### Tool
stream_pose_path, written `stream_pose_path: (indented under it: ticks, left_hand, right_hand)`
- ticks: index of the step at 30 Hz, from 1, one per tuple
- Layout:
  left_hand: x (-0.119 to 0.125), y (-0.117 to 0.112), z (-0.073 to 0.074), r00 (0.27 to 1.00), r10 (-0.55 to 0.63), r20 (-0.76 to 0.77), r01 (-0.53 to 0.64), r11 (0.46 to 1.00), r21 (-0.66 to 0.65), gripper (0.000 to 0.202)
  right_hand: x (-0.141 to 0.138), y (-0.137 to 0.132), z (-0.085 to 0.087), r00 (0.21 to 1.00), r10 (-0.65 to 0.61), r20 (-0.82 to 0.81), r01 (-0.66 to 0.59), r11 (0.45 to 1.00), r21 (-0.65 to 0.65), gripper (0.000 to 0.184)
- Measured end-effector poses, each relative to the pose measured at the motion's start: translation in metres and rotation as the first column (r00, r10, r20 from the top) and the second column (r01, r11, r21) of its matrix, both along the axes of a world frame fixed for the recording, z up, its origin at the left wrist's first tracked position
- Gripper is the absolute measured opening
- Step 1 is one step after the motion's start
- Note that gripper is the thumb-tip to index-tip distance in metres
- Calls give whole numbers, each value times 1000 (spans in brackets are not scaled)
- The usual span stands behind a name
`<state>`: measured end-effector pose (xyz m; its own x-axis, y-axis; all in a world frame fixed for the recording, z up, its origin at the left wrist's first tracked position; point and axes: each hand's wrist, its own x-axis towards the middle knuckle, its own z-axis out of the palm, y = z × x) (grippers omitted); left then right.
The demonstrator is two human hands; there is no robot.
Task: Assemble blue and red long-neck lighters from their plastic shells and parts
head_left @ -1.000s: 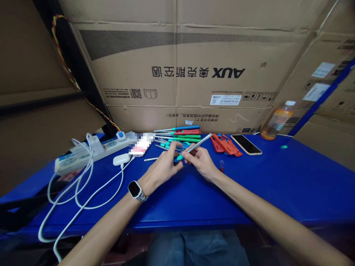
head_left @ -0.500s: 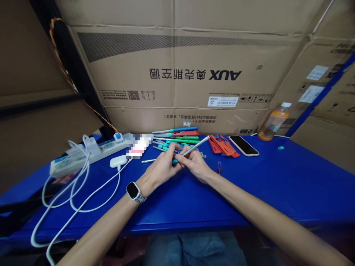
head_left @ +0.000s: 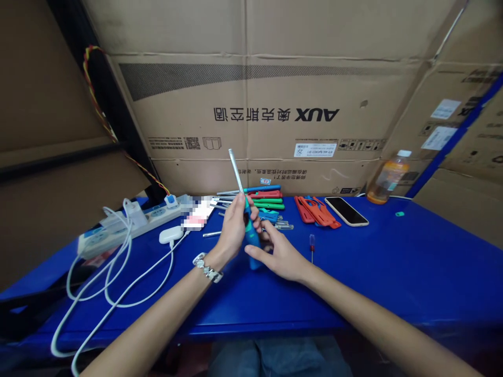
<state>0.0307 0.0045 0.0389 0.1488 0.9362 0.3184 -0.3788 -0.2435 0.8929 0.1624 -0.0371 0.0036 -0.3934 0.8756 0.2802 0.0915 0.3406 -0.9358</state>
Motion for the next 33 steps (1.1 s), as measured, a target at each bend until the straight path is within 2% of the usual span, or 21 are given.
stream_pose_path:
  ticks: [2,4,7,12,13,15,16,17,19,21,22,24,28,31,32,33]
  left_hand:
    - [5,0,-4,997,57,48,-57,998,11,39]
    - [3,-1,-8,997,73,-8,-73,996,47,40]
    - [-6,-4,-14,986,32,-166,-24,998,52,41]
    - [-29,-10,-20,927,74,-368,-62,997,46,48]
    - [-36,-12,-21,884,91,-458,-80,996,43,51]
    - [-52,-19,-23,734,93,-673,-90,995,39,58]
    - [-60,-22,-23,649,147,-746,-119,989,91,58]
    - [-67,-26,-23,575,240,-782,-134,971,199,56]
    - [-76,-32,-22,471,445,-761,-74,880,469,49]
    - [-76,-34,-20,433,513,-741,104,788,607,33]
    - [-74,-32,-19,415,511,-753,191,760,621,25]
    - [-67,-27,-20,361,467,-807,319,752,578,20]
    - [-58,-8,-24,270,418,-868,377,783,494,15]
    - [-60,16,-19,208,481,-851,414,745,523,20]
    - [-60,27,-16,156,535,-830,411,729,547,20]
    - [-61,39,-12,72,583,-809,399,727,559,20]
  right_hand:
    - [1,-4,-2,1000,-19,12,20,997,-73,32]
    - [7,-5,-2,994,-101,50,104,993,-60,30]
    - [20,-5,2,955,-255,151,242,965,96,29]
    - [35,-4,6,881,-333,337,238,926,293,26]
    - [38,-3,6,858,-350,376,239,920,312,29]
    - [45,-2,4,796,-375,476,226,913,341,36]
    - [48,-2,3,761,-373,531,204,914,350,38]
    - [51,-3,3,729,-358,583,169,920,354,38]
    - [55,-3,1,683,-310,661,84,933,350,36]
    - [55,-4,-1,660,-259,705,0,939,344,34]
    - [54,-3,-2,652,-239,719,-36,938,345,34]
    - [53,-2,-3,636,-211,742,-96,933,348,36]
    - [54,8,0,635,-200,746,-131,924,359,43]
    - [53,30,8,688,-253,680,-55,917,396,30]
    - [50,40,11,699,-299,650,-4,907,421,24]
    - [47,52,14,689,-366,625,64,891,450,20]
